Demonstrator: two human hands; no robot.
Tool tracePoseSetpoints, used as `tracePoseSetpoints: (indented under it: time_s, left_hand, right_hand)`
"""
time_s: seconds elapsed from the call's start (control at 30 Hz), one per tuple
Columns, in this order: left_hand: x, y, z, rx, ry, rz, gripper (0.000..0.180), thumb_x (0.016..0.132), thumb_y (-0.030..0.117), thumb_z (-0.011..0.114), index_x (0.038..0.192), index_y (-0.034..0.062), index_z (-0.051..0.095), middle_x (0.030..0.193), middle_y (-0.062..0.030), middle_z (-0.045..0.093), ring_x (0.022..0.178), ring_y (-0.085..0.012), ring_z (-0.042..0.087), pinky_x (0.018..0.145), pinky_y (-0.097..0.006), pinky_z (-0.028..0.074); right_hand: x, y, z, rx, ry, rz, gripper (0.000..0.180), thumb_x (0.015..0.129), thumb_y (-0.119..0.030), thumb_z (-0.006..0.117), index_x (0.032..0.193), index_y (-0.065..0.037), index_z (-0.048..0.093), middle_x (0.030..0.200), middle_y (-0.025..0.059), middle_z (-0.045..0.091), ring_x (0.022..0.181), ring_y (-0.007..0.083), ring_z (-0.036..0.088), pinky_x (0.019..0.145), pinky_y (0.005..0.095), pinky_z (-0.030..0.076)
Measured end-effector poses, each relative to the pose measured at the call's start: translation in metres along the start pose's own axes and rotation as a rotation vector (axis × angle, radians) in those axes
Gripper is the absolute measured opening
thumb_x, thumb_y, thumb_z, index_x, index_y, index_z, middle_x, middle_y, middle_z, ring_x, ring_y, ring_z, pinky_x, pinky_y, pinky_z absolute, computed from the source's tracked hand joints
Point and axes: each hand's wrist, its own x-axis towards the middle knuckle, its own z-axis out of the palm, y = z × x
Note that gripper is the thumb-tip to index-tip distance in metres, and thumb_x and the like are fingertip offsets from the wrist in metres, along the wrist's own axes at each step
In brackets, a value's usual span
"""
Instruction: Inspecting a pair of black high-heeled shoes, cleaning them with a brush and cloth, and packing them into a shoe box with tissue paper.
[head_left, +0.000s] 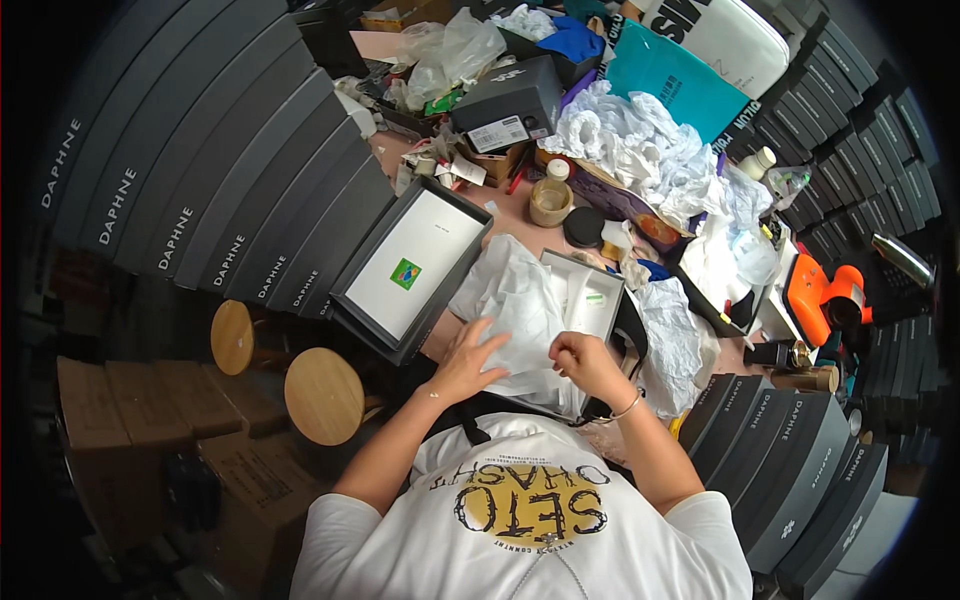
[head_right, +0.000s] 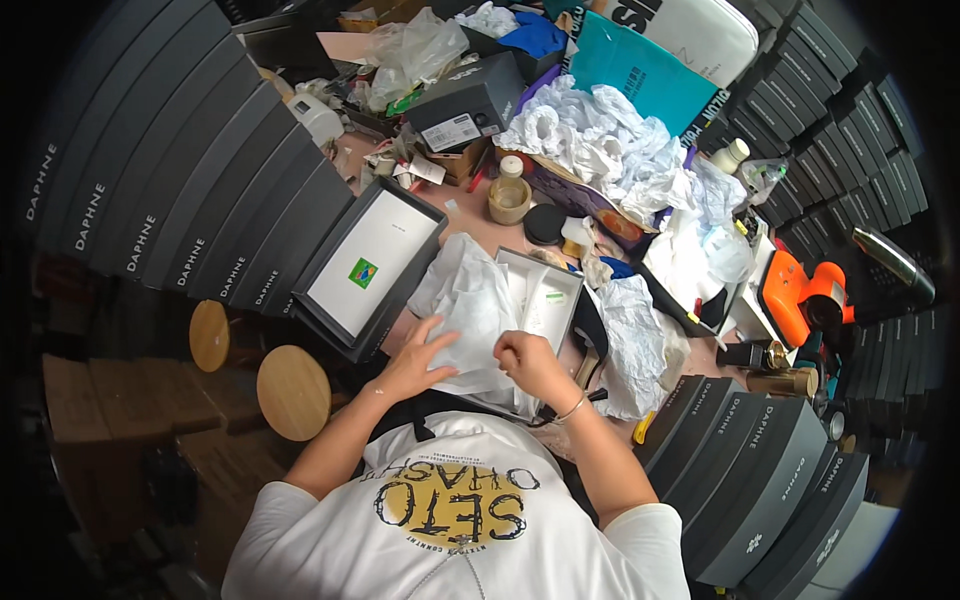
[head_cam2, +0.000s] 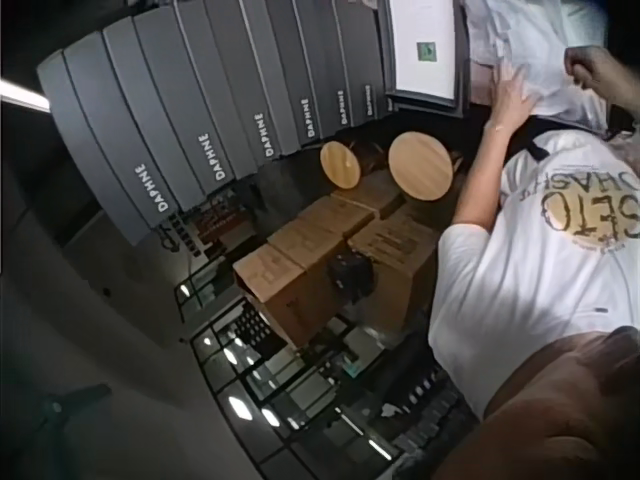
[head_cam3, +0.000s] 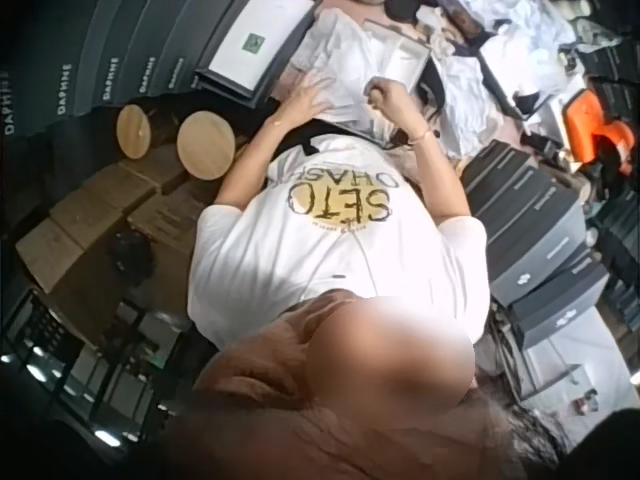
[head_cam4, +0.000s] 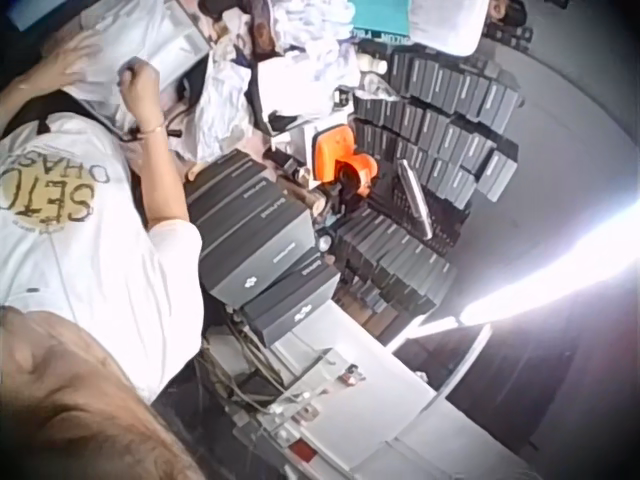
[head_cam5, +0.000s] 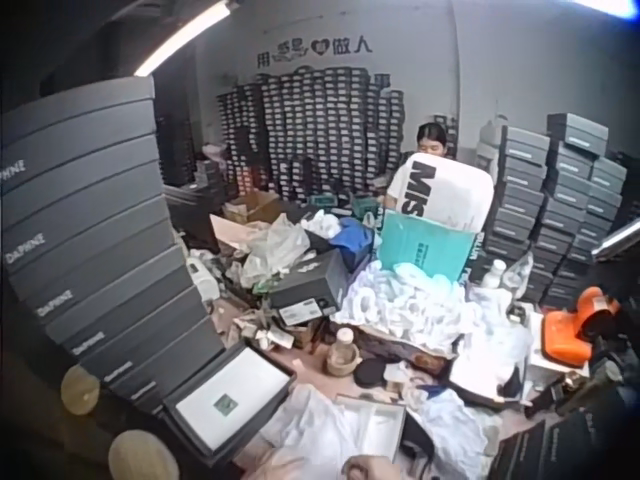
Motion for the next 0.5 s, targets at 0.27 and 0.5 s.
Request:
tracePoseSetpoints:
  time_s: [0.27, 0.5]
  left_hand:
    - [-0.055, -0.135, 0.047, 0.358, -0.429, -0.383, 0.014, 0.079, 0.007, 0.059, 0.091, -0.0001, 0.063, 0.089, -0.0184, 0.061, 0.087, -0.0379, 0.059, 0.081, -0.044, 0.049]
    - [-0.011, -0.032, -0.029, 0.279, -0.331, -0.216, 0.052, 0.079, 0.014, 0.063, 0.125, -0.0027, 0.046, 0.126, -0.0212, 0.047, 0.124, -0.0391, 0.04, 0.099, -0.046, 0.04]
  right_hand:
    - [-0.001, 0.11, 0.097, -0.343, 0.353, -0.199, 0.034, 0.08, -0.015, 0.06, 0.099, 0.012, 0.059, 0.097, 0.0286, 0.061, 0.09, 0.0418, 0.06, 0.077, 0.0444, 0.051]
    - [0.009, 0.103, 0.072, 0.294, 0.342, 0.188, 0.038, 0.081, -0.022, 0.058, 0.1, 0.012, 0.058, 0.079, 0.0182, 0.064, 0.072, 0.0264, 0.062, 0.068, 0.036, 0.05]
